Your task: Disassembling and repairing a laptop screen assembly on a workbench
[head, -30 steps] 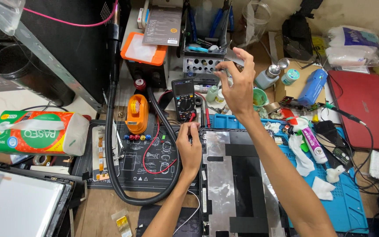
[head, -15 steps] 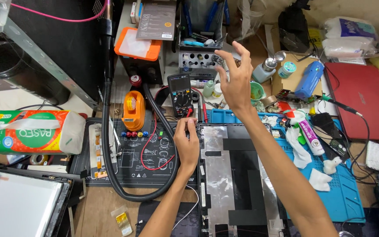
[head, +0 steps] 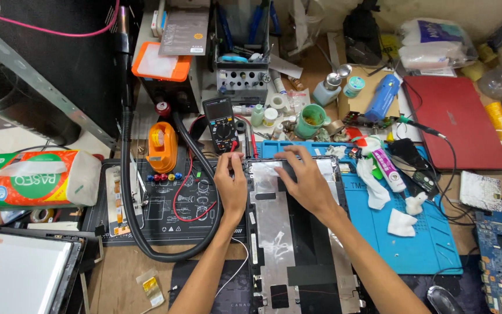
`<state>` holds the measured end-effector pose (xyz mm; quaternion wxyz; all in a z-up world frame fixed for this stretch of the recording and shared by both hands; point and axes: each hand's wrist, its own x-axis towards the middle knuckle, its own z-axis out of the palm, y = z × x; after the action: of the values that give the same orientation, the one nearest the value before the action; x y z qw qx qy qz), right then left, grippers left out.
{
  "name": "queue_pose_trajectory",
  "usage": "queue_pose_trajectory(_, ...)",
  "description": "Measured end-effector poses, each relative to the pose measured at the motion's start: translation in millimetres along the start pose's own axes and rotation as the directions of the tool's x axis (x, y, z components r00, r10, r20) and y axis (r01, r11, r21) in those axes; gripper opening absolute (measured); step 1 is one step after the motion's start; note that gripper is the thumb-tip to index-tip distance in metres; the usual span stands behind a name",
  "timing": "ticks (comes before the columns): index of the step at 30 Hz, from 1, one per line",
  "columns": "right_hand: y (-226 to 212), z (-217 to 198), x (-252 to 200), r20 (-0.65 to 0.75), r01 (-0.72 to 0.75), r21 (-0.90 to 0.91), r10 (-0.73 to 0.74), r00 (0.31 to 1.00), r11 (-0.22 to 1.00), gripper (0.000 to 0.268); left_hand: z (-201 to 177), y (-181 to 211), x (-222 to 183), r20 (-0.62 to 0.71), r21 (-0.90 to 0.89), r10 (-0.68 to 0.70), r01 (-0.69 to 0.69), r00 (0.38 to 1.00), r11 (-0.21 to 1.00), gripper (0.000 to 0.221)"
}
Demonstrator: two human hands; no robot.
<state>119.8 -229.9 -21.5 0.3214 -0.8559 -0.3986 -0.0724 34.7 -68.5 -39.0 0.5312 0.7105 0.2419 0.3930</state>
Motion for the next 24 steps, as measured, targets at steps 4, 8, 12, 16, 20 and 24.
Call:
queue_pose_trajectory(4,7,-14,-28,0.048,-0.047,-0.073,0.051,0.998,0.996,0.028,1,2,-3,0.01,0.024,0.021,-0.021,1.0,0.999,0.021)
queue_pose_trajectory(8,1,-39,-45,0.164,-0.065,-0.213,0.101,0.981,0.975,0.03,2,0,-5,0.018,0.041,0.041,-0.042,0.999,0.998,0.022)
queue_pose_trajectory(12,4,-47,-56,0.22,-0.06,-0.21,0.108,0.969,0.976,0.031,-1,-2,-6,0.021,0.044,0.043,-0.044,0.999,0.998,0.022)
queue_pose_trajectory(16,-4,-56,-61,0.241,-0.063,-0.225,0.119,0.963,0.972,0.036,-9,6,-12,0.05,0.071,0.063,-0.066,0.997,0.995,0.02)
queue_pose_trajectory(20,-2,-66,-77,0.199,-0.158,-0.222,0.204,0.959,0.962,0.038,-29,23,-27,0.207,0.21,0.107,-0.151,0.972,0.966,0.017)
queue_pose_trajectory(24,-10,-88,-91,0.101,-0.322,-0.226,0.351,0.931,0.919,0.047,-47,37,-37,0.325,0.279,-0.003,-0.093,0.946,0.956,0.034)
